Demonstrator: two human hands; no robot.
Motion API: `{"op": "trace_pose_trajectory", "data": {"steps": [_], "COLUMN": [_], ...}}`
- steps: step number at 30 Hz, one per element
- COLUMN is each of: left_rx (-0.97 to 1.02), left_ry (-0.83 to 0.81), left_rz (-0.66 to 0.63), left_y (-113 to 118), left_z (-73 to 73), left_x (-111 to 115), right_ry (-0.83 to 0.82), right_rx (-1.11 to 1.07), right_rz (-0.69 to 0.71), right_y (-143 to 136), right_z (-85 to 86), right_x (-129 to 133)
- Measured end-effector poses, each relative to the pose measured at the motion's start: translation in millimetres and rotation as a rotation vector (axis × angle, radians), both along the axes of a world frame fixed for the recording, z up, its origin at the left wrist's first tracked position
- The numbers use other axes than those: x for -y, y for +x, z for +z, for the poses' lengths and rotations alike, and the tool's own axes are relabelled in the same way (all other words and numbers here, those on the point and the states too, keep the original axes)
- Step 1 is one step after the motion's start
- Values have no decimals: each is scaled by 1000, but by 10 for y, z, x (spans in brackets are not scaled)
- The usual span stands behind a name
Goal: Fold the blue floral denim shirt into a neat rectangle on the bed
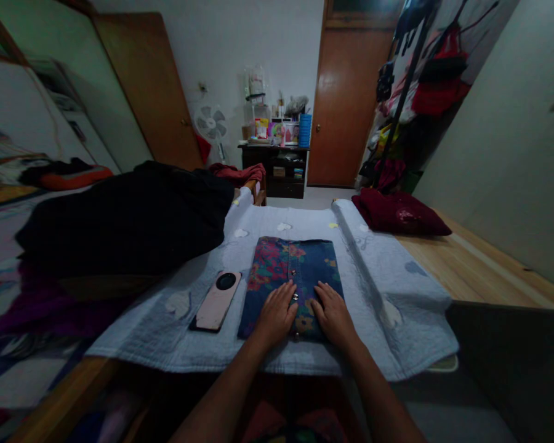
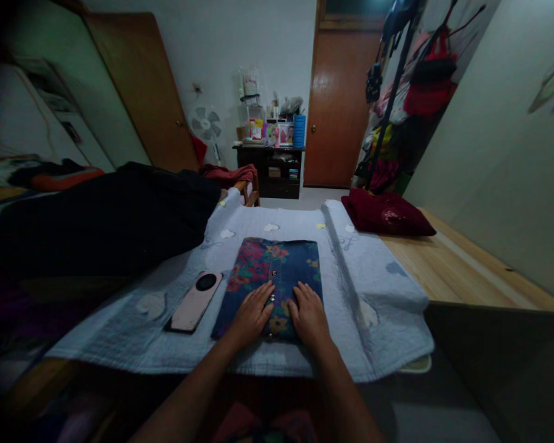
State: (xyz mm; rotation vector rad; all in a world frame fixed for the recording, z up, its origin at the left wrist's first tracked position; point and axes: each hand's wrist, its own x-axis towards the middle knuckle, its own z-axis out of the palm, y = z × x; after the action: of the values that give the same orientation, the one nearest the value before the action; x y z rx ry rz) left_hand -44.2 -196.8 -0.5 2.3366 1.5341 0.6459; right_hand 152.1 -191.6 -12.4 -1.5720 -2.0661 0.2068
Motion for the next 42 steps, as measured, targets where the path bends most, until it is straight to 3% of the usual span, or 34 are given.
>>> {"op": "trace_pose_trajectory", "data": {"steps": [13, 18, 23, 26, 31, 42], "left_rx": [9, 3, 3, -8, -22, 15], "left_ry": [1, -9, -18, -14, 1, -36], "left_rz": [15, 13, 12, 14, 13, 16], "left_y": [8, 7, 8, 8, 5, 1], "left_z": [13, 36, 45, 22, -3, 2], "left_x": [8, 15, 17, 10, -1, 20], "right_ry": [25, -50, -101, -68, -110, -159], "right_rx": [-7, 100, 145, 147, 175, 267], "right_rz": [-49, -37, -2, 114, 232, 116], "right_y": [305, 325, 138, -74, -290, -184], "right_z": [-132, 61, 400, 479, 420, 332], "right_x": [70, 18, -227, -443, -809, -1226]}}
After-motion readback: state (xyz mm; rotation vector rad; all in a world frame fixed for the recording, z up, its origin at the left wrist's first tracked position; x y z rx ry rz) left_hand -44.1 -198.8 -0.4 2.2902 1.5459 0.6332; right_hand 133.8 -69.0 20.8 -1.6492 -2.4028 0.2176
